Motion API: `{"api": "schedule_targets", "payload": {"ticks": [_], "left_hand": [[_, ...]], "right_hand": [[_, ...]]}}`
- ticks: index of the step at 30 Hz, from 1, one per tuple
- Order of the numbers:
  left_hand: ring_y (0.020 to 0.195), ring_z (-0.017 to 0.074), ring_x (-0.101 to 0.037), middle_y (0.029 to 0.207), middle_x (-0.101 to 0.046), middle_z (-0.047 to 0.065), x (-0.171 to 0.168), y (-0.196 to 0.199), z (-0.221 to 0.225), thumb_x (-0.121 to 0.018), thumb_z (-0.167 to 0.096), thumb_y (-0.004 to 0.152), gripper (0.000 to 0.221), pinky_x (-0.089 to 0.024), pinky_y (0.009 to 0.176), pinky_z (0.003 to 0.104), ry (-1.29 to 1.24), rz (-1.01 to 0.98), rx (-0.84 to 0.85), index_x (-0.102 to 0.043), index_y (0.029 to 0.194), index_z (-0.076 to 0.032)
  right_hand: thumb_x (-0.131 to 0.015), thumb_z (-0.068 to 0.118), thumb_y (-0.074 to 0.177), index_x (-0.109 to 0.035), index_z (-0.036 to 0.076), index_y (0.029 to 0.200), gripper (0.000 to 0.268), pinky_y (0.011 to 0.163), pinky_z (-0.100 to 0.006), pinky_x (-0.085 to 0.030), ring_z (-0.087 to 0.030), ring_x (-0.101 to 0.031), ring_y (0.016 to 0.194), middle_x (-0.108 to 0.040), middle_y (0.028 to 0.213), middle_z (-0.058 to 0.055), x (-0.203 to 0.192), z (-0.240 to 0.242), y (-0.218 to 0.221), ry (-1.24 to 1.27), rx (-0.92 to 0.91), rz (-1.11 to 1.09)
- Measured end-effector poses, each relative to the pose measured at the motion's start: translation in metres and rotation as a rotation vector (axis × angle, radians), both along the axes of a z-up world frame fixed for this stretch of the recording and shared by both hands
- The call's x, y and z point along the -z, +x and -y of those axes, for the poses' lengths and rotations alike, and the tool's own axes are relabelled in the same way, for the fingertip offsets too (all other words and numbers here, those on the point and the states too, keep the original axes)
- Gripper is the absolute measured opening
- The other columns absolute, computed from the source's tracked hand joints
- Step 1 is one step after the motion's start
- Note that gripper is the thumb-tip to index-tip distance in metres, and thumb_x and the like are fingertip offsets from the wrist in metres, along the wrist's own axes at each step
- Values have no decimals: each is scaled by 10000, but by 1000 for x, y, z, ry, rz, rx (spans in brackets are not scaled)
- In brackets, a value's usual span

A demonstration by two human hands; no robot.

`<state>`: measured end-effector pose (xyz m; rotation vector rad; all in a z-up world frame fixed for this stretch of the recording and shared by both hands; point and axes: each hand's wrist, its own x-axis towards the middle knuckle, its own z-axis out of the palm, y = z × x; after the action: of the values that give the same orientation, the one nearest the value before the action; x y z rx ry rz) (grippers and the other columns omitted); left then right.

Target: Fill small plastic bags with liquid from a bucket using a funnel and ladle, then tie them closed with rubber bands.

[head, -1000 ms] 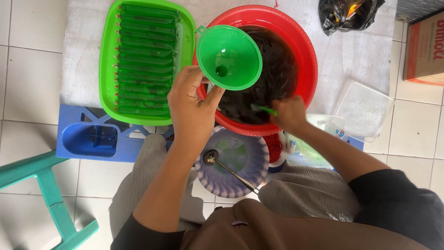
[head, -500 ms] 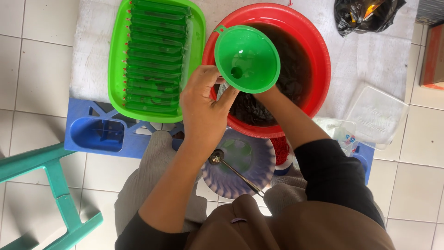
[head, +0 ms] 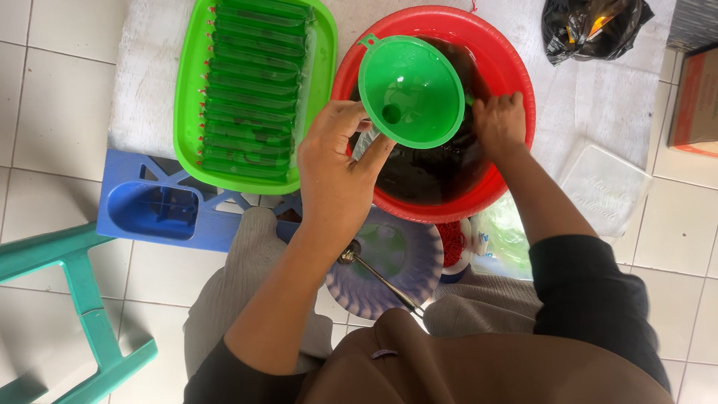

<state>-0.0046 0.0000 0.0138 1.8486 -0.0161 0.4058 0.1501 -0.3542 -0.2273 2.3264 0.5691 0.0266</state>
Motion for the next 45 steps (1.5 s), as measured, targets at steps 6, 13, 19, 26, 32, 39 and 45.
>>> {"api": "schedule_targets", "payload": {"ticks": [6,13,19,26,32,39,45], "left_hand": [[907,192,-683,978,-687,42,-5,-1,1,-758,-148,915,114,-552,755,341,8,6,9,-723,1017,-110],[922,188,-687,994,-690,40,-2,-1,4,-775,-136,908,135,-569,774,335,12,5,8,-725,1033,-121],[919,182,-680,1007,-681,38,-2,-1,4,-771,-137,915,170,-565,798,331,18,15,14,-719,1077,-144],[914,189,-673,990,-681,42,-5,-1,1,-757,-155,918,153,-558,779,339,18,0,9,-724,1065,-128],[933,195,-681,1007,-688,42,-6,-2,1,-770,-149,930,179,-579,800,347,3,-7,20,-729,1104,-144],[941,186,-680,1022,-696,30,-6,-3,2,-773,-154,924,185,-579,811,339,-8,-40,21,-731,1105,-156],[920,182,-665,989,-675,23,-7,-2,1,-762,-158,922,168,-544,788,343,13,-41,16,-728,1086,-153]], "right_hand": [[-490,244,1049,-648,193,1128,184,887,-411,-439,-252,-686,894,-731,982,-70,-41,-52,-66,-19,107,-248],[-496,327,1088,-624,198,1099,182,820,-351,-451,-181,-666,796,-716,875,6,-37,-106,-111,90,68,-358],[-693,166,843,-555,185,718,188,645,-392,-358,-242,-524,571,-566,621,-44,-4,-120,-129,538,-364,-9],[-651,220,926,-603,209,941,52,763,-391,-393,-239,-611,780,-664,830,-29,-35,-124,-118,308,-133,-230],[-584,139,985,-585,285,823,218,733,-387,-372,-231,-577,753,-618,751,45,-12,-83,-66,281,68,-134],[-482,336,1043,-707,294,975,239,850,-402,-401,-252,-648,897,-709,896,-1,3,-67,-7,144,220,-111],[-422,327,1034,-656,230,1049,254,796,-392,-353,-244,-668,843,-726,906,-42,5,-51,31,114,242,13]]}}
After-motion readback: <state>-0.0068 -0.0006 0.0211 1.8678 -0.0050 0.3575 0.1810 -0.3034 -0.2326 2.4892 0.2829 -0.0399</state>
